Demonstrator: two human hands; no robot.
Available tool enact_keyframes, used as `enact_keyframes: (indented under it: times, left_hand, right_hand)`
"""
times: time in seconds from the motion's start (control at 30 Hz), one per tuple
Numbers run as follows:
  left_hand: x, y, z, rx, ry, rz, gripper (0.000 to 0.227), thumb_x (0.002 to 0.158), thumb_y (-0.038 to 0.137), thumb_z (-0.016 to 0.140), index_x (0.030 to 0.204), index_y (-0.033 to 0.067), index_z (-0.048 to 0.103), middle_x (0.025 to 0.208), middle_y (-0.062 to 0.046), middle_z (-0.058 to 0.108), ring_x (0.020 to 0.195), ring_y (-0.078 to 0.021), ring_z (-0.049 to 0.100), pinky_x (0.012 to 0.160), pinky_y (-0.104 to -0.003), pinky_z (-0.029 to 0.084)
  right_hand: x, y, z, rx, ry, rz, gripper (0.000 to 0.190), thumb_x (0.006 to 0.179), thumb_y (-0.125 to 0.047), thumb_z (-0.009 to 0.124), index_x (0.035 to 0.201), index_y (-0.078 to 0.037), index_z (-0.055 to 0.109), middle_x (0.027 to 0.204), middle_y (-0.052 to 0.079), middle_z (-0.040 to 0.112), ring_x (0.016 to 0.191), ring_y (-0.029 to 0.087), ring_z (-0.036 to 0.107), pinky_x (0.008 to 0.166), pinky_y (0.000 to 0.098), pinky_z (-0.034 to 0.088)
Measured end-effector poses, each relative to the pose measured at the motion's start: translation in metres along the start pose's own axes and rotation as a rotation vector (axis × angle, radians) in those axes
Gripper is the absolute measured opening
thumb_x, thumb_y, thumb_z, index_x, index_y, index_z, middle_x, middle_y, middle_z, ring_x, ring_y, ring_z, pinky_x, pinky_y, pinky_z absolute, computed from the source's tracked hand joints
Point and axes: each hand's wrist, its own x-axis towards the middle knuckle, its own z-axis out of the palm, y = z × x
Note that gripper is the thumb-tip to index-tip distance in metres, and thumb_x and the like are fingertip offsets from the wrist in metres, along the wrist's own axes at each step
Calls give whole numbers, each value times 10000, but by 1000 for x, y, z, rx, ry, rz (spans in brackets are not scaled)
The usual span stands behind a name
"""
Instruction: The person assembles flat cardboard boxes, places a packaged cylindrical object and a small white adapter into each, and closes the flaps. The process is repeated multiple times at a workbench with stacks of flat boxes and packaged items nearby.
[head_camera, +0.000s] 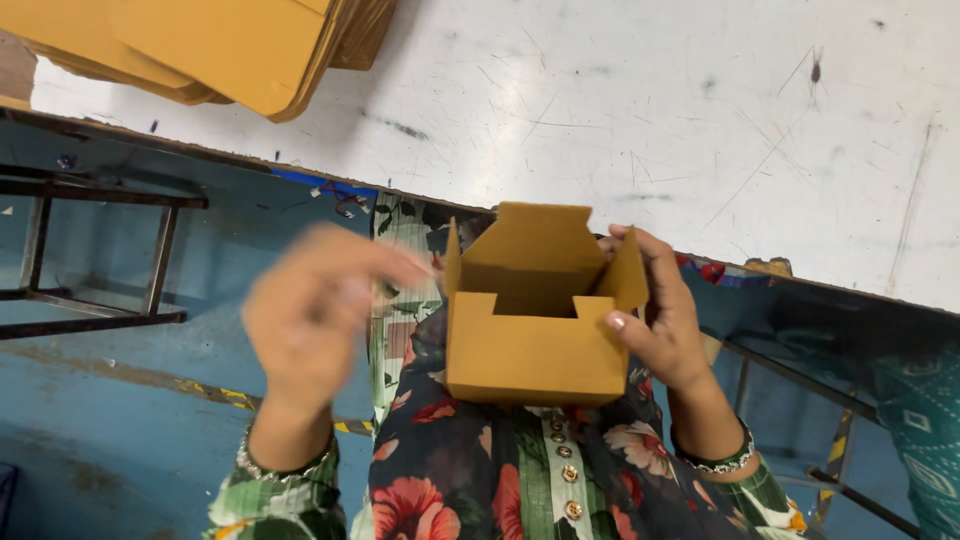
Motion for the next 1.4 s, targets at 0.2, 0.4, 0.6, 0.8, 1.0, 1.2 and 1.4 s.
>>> enact_keyframes:
  times: [0.2, 0.4, 0.6, 0.8, 1.0, 1.2, 1.4]
  left_hand:
    - [3, -91, 54, -626, -160, -291, 703, 1011, 320, 618, 1592, 98, 290, 1567, -118, 434, 1440, -256, 457, 1146, -383, 436]
    - [1, -96, 78, -685, -286, -547, 687, 861, 79, 756, 1419, 119, 356, 1341, -94, 551, 1288, -204, 531, 1044, -343, 488]
    - [2, -93, 69, -528, -347, -388, 572, 865, 16, 740, 1351, 62, 442, 1245, -71, 591, 1224, -132, 540, 1046, -290, 450]
    - [10, -67, 57, -251, -264, -188, 494, 925, 191, 743, 1307, 47, 464, 1191, -35, 597, 1152, -116, 560, 990, -290, 456]
    - [43, -60, 64, -183, -88, -261, 277, 1005, 237, 709, 871, 28, 587, 680, 59, 463, 629, -30, 380, 546, -220, 323]
    - [43, -58, 69, -420, -68, -278, 284, 1046, 233, 650, 861, 42, 550, 715, 103, 471, 650, 16, 337, 548, -193, 287]
    - [36, -51, 68, -198, 35, -200, 251, 1020, 220, 685, 875, 32, 602, 690, 67, 488, 625, -2, 372, 539, -200, 314]
  right_hand:
    - [-3, 6, 3, 99, 2, 34, 811, 860, -250, 665, 1557, -7, 328, 1467, 166, 522, 1377, 241, 503, 1175, 378, 400]
    - [-16, 4, 7, 47, -24, 54, 845, 888, -277, 666, 1591, -33, 265, 1546, 166, 439, 1452, 241, 437, 1214, 377, 346]
    - [-27, 13, 8, 158, -27, 27, 925, 906, -493, 723, 1584, -37, 289, 1524, 157, 459, 1416, 239, 461, 1178, 373, 374]
    - [-24, 13, 12, 283, 32, -15, 938, 959, -726, 601, 1539, -36, 340, 1531, 153, 478, 1424, 256, 483, 1217, 399, 402]
    - [-13, -2, 13, 271, 103, 59, 831, 938, -656, 662, 1377, 4, 415, 1332, 147, 536, 1300, 244, 523, 1151, 362, 418]
    - [-3, -24, 20, 242, -101, 134, 881, 867, -329, 836, 1530, -30, 340, 1344, 143, 552, 1222, 240, 580, 993, 364, 510]
    - [30, -47, 25, -491, -268, 320, 732, 805, -252, 798, 1392, -8, 435, 1149, 166, 733, 1058, 224, 729, 886, 357, 560]
